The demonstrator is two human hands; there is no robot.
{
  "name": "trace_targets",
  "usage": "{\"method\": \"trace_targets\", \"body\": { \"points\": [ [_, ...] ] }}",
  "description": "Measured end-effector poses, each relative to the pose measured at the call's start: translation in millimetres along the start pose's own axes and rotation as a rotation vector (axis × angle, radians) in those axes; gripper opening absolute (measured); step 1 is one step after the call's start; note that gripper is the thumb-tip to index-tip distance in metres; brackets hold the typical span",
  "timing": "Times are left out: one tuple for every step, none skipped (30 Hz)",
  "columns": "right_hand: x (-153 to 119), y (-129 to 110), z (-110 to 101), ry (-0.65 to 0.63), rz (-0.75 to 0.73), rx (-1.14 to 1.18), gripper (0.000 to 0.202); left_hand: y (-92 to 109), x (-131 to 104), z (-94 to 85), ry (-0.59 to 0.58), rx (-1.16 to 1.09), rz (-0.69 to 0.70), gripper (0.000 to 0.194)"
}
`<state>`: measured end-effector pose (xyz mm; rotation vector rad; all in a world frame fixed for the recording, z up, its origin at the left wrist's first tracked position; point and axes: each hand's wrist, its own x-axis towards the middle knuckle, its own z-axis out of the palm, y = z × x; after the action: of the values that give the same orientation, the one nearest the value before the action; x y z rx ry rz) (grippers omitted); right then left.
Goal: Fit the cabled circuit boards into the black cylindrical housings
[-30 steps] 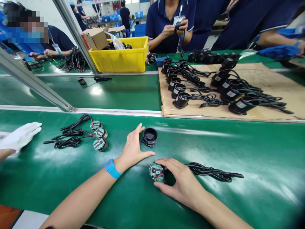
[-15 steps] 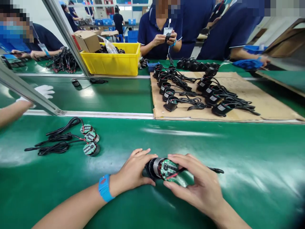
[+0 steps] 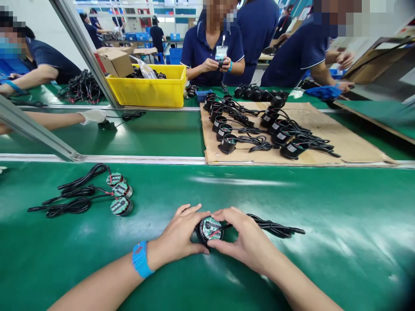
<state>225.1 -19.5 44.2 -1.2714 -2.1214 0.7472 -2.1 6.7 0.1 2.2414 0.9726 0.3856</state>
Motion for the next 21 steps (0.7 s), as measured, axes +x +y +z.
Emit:
{"method": "trace_targets", "body": {
  "points": [
    [1,0,1,-0.008,0.013,-0.01,0.038,0,0,0.1,-0.002,-0.001,0.003,0.095],
    [1,1,1,-0.008,0.023,-0.012,0.038,0,-1,0.2,0.001,-0.004,0.008,0.095],
    [0,0,2,-0.002,0.027,-0.01,0.038,0,-1,0.1,0.011,-0.006,0.016,0.095],
    [-1,0,3,0.007,0.022,-0.008,0.041,0,-2,-0.4,0.027,-0.005,0.031,0.095],
    [-3,-1,3,0.019,-0.003,-0.009,0.047,1,-3,-1.1,0.05,0.002,0.055,0.093],
    [-5,-1,5,0.036,-0.049,-0.018,0.056,2,-3,-2.3,0.078,0.016,0.086,0.091],
    [-6,-2,6,0.061,-0.114,-0.04,0.065,3,-4,-3.7,0.111,0.035,0.122,0.088],
    [-8,-2,8,0.094,-0.185,-0.076,0.072,4,-5,-5.3,0.143,0.058,0.16,0.085],
    [-8,-1,10,0.137,-0.251,-0.119,0.076,4,-5,-6.9,0.167,0.083,0.193,0.083],
    [-8,0,13,0.183,-0.297,-0.165,0.075,3,-6,-8.5,0.181,0.109,0.212,0.082],
    [-7,2,16,0.22,-0.316,-0.212,0.07,2,-5,-9.9,0.181,0.132,0.218,0.084],
    [-5,5,18,0.243,-0.306,-0.252,0.066,-2,-5,-11.4,0.165,0.15,0.214,0.088],
    [-3,7,20,0.25,-0.275,-0.281,0.063,-6,-4,-12.8,0.139,0.162,0.2,0.096],
    [-1,9,21,0.251,-0.238,-0.298,0.061,-11,-3,-14.5,0.117,0.161,0.177,0.104],
    [0,10,21,0.26,-0.211,-0.304,0.059,-17,-2,-16.4,0.11,0.14,0.148,0.114],
    [1,10,20,0.279,-0.197,-0.299,0.057,-22,-2,-18.4,0.128,0.097,0.113,0.122],
    [1,9,18,0.314,-0.197,-0.289,0.056,-27,-1,-20.6,0.174,0.036,0.074,0.127],
    [0,7,16,0.361,-0.207,-0.28,0.057,-30,-1,-22.6,0.239,-0.032,0.032,0.126],
    [-1,6,14,0.404,-0.224,-0.277,0.058,-33,0,-24.2,0.31,-0.099,-0.01,0.121],
    [-2,4,12,0.428,-0.241,-0.284,0.06,-34,0,-25.4,0.376,-0.157,-0.048,0.112],
    [-3,3,12,0.431,-0.248,-0.303,0.061,-34,1,-26.0,0.428,-0.206,-0.081,0.101]
  ]
}}
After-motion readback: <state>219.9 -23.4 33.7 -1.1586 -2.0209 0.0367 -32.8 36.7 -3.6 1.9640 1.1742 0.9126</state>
